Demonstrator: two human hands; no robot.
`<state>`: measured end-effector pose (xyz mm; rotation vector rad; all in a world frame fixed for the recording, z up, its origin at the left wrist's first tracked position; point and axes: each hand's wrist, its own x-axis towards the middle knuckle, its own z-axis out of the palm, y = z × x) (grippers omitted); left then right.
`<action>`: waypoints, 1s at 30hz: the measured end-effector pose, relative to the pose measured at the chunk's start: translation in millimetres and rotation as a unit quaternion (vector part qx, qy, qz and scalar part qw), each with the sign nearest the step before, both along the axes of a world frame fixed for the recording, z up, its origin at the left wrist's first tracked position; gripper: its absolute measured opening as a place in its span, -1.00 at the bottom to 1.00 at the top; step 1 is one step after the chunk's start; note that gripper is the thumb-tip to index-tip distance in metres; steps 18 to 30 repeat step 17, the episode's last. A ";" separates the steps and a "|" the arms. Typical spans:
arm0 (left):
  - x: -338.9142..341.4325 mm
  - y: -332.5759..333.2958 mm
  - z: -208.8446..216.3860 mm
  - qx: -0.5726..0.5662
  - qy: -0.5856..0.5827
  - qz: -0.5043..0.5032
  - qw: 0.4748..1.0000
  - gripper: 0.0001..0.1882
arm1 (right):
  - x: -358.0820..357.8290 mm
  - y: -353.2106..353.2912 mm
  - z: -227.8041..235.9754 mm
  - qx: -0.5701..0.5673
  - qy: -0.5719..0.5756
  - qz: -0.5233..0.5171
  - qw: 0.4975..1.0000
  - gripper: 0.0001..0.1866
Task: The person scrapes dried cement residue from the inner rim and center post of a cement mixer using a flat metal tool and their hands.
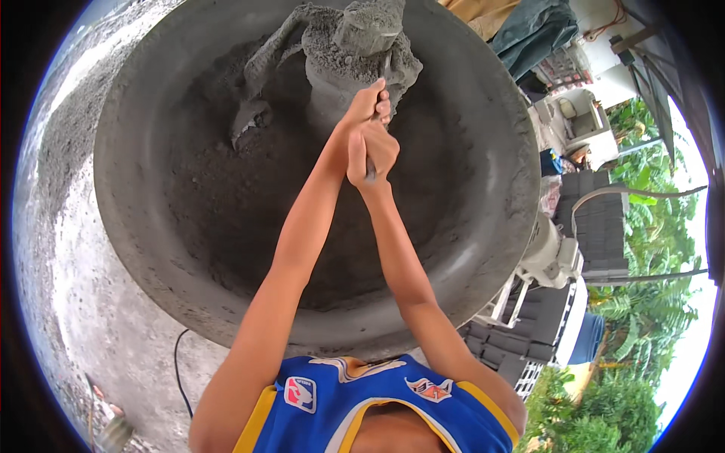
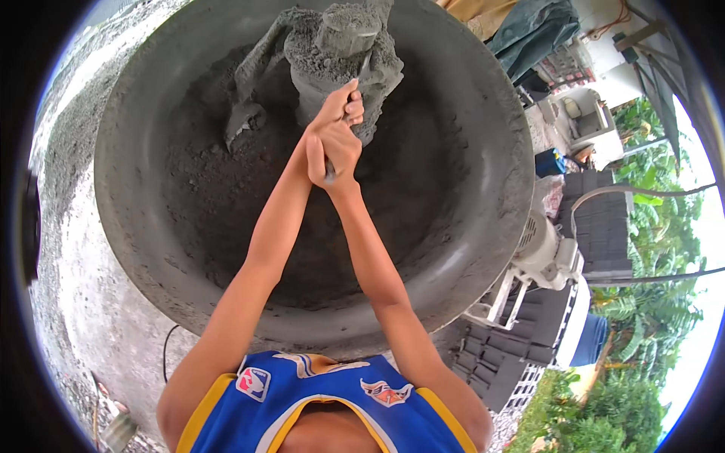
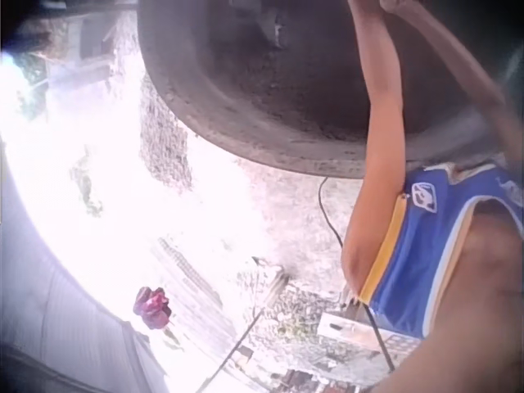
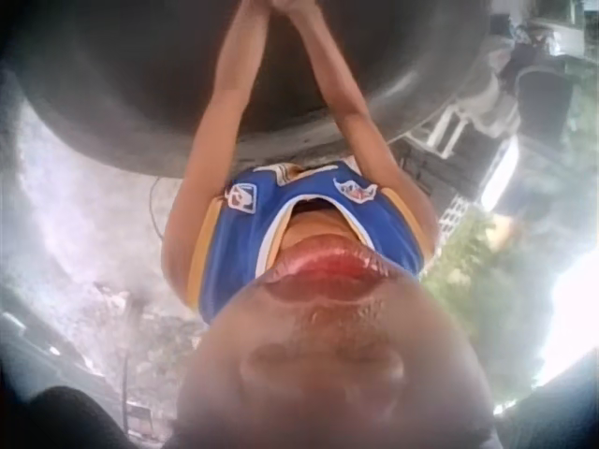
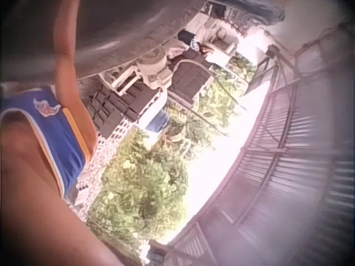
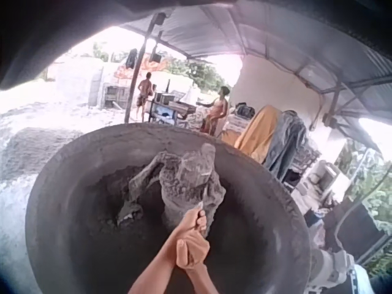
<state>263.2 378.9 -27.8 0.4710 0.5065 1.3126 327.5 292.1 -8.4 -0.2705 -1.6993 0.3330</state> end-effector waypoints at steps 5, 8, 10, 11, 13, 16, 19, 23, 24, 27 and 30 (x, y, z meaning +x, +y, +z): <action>27.0 -10.0 -30.2 -0.051 -0.005 0.069 0.996 -0.57 | 19.2 -9.4 -22.1 -0.051 0.046 0.005 0.998 -0.62; 26.5 -34.5 -20.2 -0.044 -0.072 0.158 0.984 -0.58 | 22.0 -24.1 -6.6 -0.092 0.113 0.072 0.987 -0.53; 28.0 -48.5 3.7 -0.046 -0.118 0.192 0.973 -0.60 | 25.9 -31.7 23.8 -0.130 0.200 0.211 0.948 -0.46; 31.6 -53.7 18.2 -0.052 -0.160 0.217 0.962 -0.61 | 33.7 -31.3 30.8 -0.135 0.200 0.212 0.947 -0.44; 36.0 -56.4 34.1 -0.033 -0.177 0.147 0.973 -0.63 | 36.0 -36.2 32.4 -0.087 0.159 0.169 0.969 -0.45; 55.0 -45.6 25.6 -0.033 -0.074 0.015 0.997 -0.64 | 26.4 -40.1 29.6 0.051 0.070 0.025 0.996 -0.43; 52.2 -41.7 18.5 -0.043 -0.086 0.011 0.995 -0.60 | 23.4 -41.6 28.6 0.050 0.069 0.028 0.996 -0.43; 52.2 -41.7 18.5 -0.043 -0.086 0.011 0.995 -0.60 | 23.4 -41.6 28.6 0.050 0.069 0.028 0.996 -0.43; 52.2 -41.7 18.5 -0.043 -0.086 0.011 0.995 -0.60 | 23.4 -41.6 28.6 0.050 0.069 0.028 0.996 -0.43; 52.2 -41.7 18.5 -0.043 -0.086 0.011 0.995 -0.60 | 23.4 -41.6 28.6 0.050 0.069 0.028 0.996 -0.43; 52.2 -41.7 18.5 -0.043 -0.086 0.011 0.995 -0.60 | 23.4 -41.6 28.6 0.050 0.069 0.028 0.996 -0.43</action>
